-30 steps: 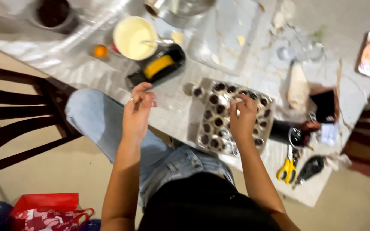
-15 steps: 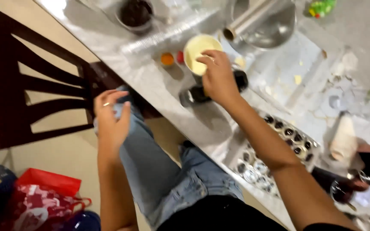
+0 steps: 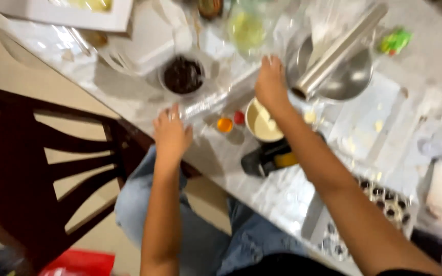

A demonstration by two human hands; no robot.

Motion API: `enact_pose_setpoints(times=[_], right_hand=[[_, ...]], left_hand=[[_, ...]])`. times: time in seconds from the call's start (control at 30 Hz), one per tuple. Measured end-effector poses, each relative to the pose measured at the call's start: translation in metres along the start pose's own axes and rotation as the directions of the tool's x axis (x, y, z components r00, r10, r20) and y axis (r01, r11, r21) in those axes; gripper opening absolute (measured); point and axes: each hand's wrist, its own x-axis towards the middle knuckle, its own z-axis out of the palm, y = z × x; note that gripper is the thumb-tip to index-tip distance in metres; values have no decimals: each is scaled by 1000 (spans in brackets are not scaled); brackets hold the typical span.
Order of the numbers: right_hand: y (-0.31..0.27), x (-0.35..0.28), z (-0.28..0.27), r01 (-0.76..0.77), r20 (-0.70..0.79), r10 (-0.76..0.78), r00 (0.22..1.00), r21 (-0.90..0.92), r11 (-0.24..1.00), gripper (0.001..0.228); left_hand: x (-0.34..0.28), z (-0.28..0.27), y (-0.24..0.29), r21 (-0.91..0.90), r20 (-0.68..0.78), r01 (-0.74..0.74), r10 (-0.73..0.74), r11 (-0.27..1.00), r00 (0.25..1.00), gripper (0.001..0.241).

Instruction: Packaging small individual cakes into a multi-slot plastic tray.

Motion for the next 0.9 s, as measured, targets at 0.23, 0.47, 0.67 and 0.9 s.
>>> enact_pose_setpoints(times=[0.23,0.47,0.67,0.9], right_hand=[[4,31,20,-227,102,224,969,15,974,76],[25,19,-2,-398,163,365,917,305,865,104],[39,19,6,-407,169,371,913,309,860,106],[-3,2,3,-236,6,246,969,295,926,94]], left_hand=[[34,30,-26,68,197,-39,25,997,980,64],[44,37,-50,-94,277,47,-20,994,961,57],[45,24,-47,-140,257,133,-93,981,962,48],[41,-15,-13,108,326,141,-169,984,930,59]])
